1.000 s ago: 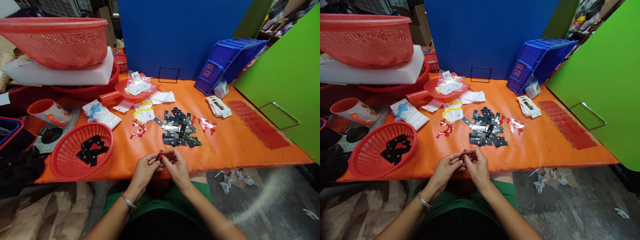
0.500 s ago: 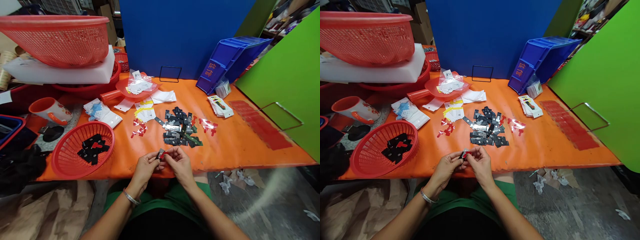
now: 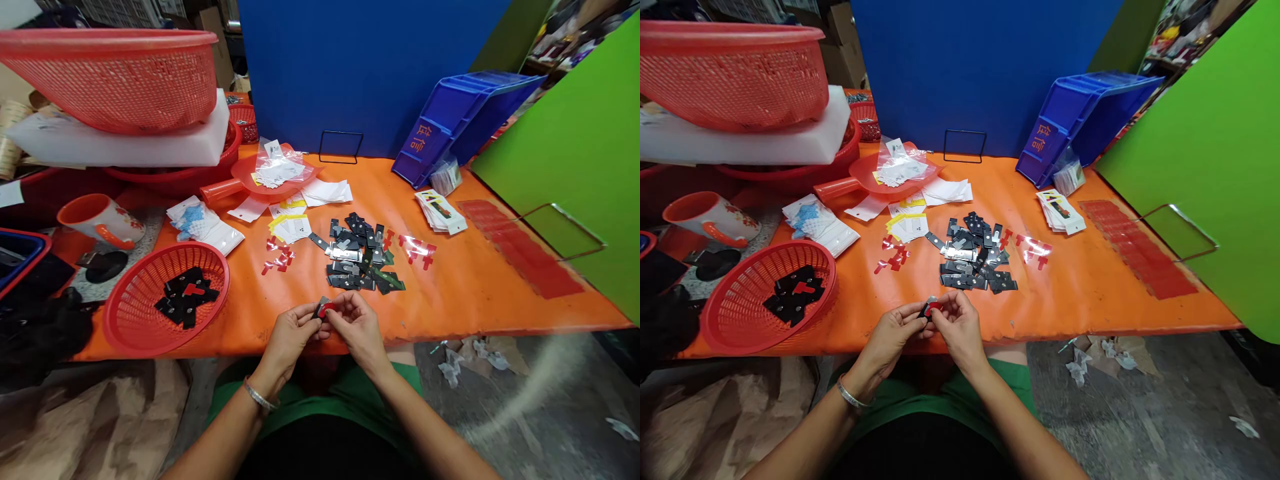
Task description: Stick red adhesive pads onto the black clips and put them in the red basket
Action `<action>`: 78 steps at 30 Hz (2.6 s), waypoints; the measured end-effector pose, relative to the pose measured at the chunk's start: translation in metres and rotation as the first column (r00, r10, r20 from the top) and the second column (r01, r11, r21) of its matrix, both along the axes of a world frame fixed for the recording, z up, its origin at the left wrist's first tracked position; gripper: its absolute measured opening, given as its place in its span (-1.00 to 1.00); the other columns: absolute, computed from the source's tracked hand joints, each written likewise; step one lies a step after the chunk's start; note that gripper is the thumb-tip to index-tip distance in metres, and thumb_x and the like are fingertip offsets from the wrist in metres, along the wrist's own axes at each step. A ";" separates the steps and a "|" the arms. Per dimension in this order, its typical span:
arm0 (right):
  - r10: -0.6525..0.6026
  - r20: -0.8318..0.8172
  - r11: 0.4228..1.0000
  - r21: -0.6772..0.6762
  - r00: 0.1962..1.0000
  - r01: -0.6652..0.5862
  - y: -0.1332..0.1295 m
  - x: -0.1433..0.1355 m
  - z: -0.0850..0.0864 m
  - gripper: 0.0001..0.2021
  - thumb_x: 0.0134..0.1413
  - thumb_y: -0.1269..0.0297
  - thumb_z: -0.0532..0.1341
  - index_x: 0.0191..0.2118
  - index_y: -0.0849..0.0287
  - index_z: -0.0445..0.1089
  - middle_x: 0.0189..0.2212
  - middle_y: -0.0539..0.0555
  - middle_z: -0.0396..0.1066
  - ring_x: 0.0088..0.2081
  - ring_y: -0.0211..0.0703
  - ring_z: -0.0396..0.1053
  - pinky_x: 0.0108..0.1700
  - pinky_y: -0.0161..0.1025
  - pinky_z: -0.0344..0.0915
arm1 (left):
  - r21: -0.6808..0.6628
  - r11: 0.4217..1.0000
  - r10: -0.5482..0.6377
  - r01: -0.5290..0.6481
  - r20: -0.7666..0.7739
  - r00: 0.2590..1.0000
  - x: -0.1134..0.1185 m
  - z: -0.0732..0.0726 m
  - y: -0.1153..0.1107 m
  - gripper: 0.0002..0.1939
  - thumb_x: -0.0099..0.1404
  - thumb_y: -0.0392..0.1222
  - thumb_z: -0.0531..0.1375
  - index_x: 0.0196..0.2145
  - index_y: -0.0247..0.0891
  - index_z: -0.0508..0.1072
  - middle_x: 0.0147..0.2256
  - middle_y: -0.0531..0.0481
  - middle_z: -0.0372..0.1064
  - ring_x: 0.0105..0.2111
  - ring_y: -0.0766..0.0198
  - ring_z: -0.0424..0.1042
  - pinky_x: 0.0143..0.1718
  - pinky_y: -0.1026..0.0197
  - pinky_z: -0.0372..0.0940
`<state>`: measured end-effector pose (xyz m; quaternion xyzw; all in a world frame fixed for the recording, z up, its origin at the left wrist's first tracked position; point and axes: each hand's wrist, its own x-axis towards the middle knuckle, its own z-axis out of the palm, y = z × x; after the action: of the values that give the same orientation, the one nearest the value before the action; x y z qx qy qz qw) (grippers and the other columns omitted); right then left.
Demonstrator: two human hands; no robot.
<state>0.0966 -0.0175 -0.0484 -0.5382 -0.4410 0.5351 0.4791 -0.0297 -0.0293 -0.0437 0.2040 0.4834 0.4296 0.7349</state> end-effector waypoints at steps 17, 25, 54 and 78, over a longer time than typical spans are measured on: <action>0.003 0.001 1.000 0.016 1.000 -0.003 -0.002 -0.002 -0.001 -0.81 -0.13 0.23 0.29 -0.41 0.15 0.27 -0.54 -0.07 0.30 -0.58 -0.34 0.25 -0.53 -0.36 0.31 | 0.009 1.000 0.013 -0.013 -0.003 1.000 0.001 -0.001 0.000 -0.64 -0.02 -0.34 0.31 -0.19 -0.43 0.49 -0.35 -0.11 0.52 -0.44 0.30 0.50 -0.36 0.33 0.40; 0.001 0.005 1.000 0.013 1.000 -0.001 -0.001 -0.002 0.000 -0.82 -0.13 0.25 0.28 -0.42 0.15 0.26 -0.55 -0.09 0.29 -0.59 -0.35 0.24 -0.55 -0.38 0.28 | 0.014 1.000 0.002 -0.002 -0.007 1.000 0.001 -0.002 -0.001 -0.63 0.00 -0.35 0.30 -0.17 -0.42 0.48 -0.34 -0.12 0.51 -0.43 0.29 0.49 -0.36 0.32 0.40; -0.083 0.298 0.966 0.258 0.951 0.003 0.001 0.006 0.015 -0.90 0.07 0.27 0.17 -0.41 0.15 0.33 -0.17 0.13 0.15 -0.32 -0.21 0.28 -0.52 -0.34 0.37 | 0.134 0.990 0.062 -0.046 -0.116 0.991 0.012 0.006 0.001 -0.63 0.04 -0.14 0.31 -0.22 -0.42 0.50 -0.39 -0.13 0.52 -0.45 0.25 0.49 -0.42 0.30 0.38; -0.031 0.039 0.999 0.019 0.999 0.030 0.003 0.006 0.015 -0.83 0.00 0.20 0.21 -0.44 0.14 0.22 -0.50 -0.05 0.22 -0.58 -0.32 0.25 -0.64 -0.38 0.26 | 0.139 0.988 0.088 -0.064 -0.169 0.982 0.024 0.010 -0.005 -0.63 0.04 -0.12 0.31 -0.21 -0.41 0.51 -0.45 -0.09 0.52 -0.47 0.25 0.48 -0.41 0.29 0.37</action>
<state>0.1031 -0.0144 -0.0337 -0.5506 -0.4470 0.5130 0.4836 -0.0057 -0.0345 -0.0340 0.2710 0.5238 0.4691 0.6574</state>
